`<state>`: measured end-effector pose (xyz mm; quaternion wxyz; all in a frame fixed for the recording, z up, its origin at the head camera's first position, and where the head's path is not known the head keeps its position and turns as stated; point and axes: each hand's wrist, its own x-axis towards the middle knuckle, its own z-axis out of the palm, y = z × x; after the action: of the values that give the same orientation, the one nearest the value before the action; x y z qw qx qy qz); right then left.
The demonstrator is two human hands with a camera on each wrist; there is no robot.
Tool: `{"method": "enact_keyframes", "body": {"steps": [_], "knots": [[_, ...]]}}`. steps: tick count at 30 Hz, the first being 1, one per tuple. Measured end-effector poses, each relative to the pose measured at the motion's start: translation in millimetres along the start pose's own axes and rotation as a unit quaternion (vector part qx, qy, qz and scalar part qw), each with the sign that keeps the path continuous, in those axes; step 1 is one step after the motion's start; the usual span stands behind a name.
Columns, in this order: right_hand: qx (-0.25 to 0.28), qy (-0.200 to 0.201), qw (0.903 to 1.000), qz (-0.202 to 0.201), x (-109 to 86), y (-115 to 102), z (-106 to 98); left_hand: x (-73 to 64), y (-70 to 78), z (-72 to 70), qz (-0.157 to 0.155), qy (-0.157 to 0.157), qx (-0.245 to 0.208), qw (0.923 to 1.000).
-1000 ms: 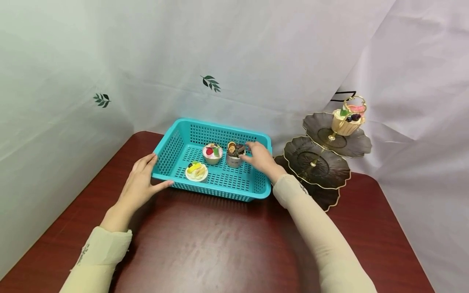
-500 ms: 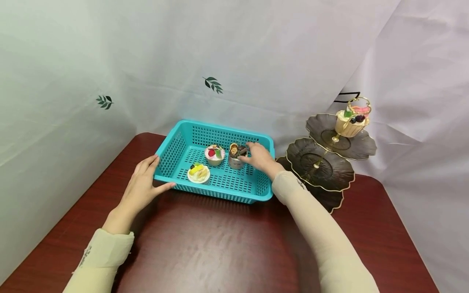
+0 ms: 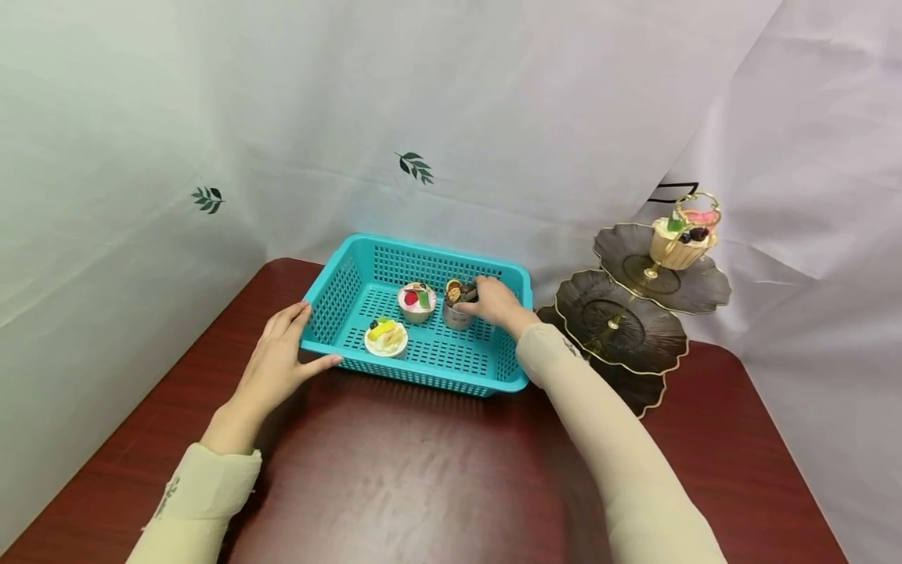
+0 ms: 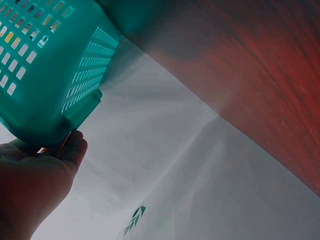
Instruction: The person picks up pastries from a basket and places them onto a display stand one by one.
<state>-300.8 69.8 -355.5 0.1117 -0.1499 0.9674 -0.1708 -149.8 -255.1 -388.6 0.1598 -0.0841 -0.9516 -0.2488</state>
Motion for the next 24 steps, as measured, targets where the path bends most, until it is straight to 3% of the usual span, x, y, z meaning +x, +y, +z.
{"method": "enact_keyframes", "body": {"steps": [6, 14, 24], "knots": [[0.003, -0.01, 0.9999, 0.011, 2.5, -0.8, -0.1, 0.3, -0.4, 1.9, 0.004, 0.004, -0.002, 1.0], [0.029, -0.023, 0.9993, -0.009, 6.5, 5.1, 1.4, -0.5, -0.1, 1.2, 0.009, 0.009, -0.003, 0.9999], [0.043, -0.023, 0.9988, -0.007, 8.3, 5.8, 4.0, 1.5, 0.6, -1.3, 0.006, 0.005, -0.003, 1.0]]}}
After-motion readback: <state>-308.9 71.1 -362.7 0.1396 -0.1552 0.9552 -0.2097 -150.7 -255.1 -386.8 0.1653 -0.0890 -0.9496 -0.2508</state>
